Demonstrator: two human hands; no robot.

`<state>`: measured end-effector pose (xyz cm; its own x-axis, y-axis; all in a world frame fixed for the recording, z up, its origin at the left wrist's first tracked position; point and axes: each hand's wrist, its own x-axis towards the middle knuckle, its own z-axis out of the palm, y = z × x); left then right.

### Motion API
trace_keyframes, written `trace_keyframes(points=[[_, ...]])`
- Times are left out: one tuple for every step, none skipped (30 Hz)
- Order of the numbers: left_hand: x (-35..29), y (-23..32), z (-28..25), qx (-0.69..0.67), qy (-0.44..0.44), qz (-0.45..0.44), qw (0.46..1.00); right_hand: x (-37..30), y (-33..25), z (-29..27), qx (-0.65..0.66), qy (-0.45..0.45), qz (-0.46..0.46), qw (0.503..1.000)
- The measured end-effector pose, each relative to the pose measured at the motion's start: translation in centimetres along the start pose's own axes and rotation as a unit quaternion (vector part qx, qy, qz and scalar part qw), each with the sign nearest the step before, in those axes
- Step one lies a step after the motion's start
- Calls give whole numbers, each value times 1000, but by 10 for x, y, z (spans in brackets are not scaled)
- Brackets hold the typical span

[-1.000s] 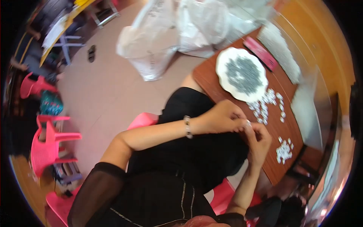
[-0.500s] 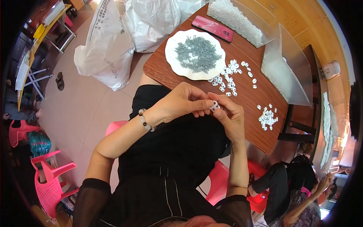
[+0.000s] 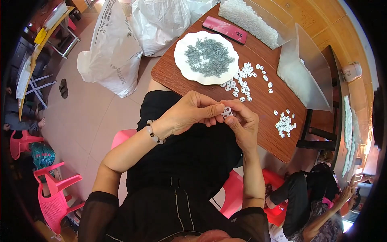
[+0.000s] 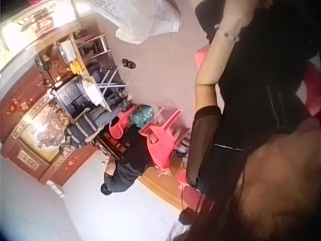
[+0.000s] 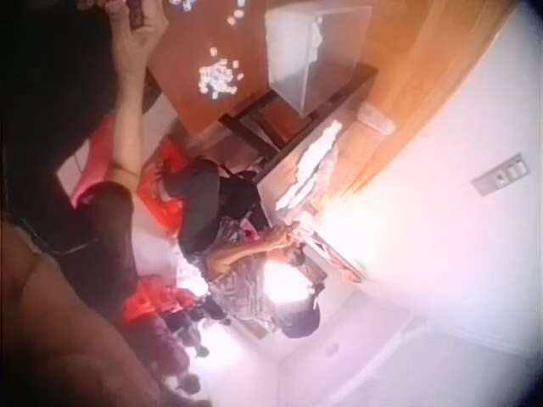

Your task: Inserting small beads into plastic components manually.

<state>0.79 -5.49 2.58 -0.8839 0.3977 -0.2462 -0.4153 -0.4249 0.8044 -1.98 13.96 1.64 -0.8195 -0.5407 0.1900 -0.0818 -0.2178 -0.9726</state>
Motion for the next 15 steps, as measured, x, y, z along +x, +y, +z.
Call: trace_keyframes(points=[[0,-1,0,10,5,6,1000,0,1,1,1,2,0,1000],[0,-1,1,19,9,13,1000,0,1,2,1,5,-1,1000],[0,-2,1,20,9,12,1000,-1,1,2,1,5,-1,1000],[0,-2,1,24,8,21,999,-1,1,1,-1,2,1,1000],[1,-2,1,29,7,30,999,-1,2,1,-2,-1,4,1000],[1,-2,1,29,7,29,999,-1,1,1,-2,-1,4,1000],[1,-1,1,37,7,31,999,-1,-1,2,-11,0,1,1000],[1,0,1,45,5,32,998,-2,-2,3,-21,3,-2,1000],[0,0,2,45,5,31,998,-1,-2,3,-21,3,-2,1000],[0,0,4,38,7,31,999,-1,-1,3,-44,4,-20,999],[-1,1,5,32,10,31,999,0,-1,3,-68,4,-38,997],[-1,1,5,32,10,31,999,-1,-1,3,-68,4,-37,997],[-2,0,6,23,15,35,999,-1,-1,3,-68,2,-35,997],[-3,0,7,14,20,40,999,-1,-2,4,-68,-1,-33,997],[-3,-1,7,14,20,40,999,-1,-1,4,-67,-1,-33,997]])
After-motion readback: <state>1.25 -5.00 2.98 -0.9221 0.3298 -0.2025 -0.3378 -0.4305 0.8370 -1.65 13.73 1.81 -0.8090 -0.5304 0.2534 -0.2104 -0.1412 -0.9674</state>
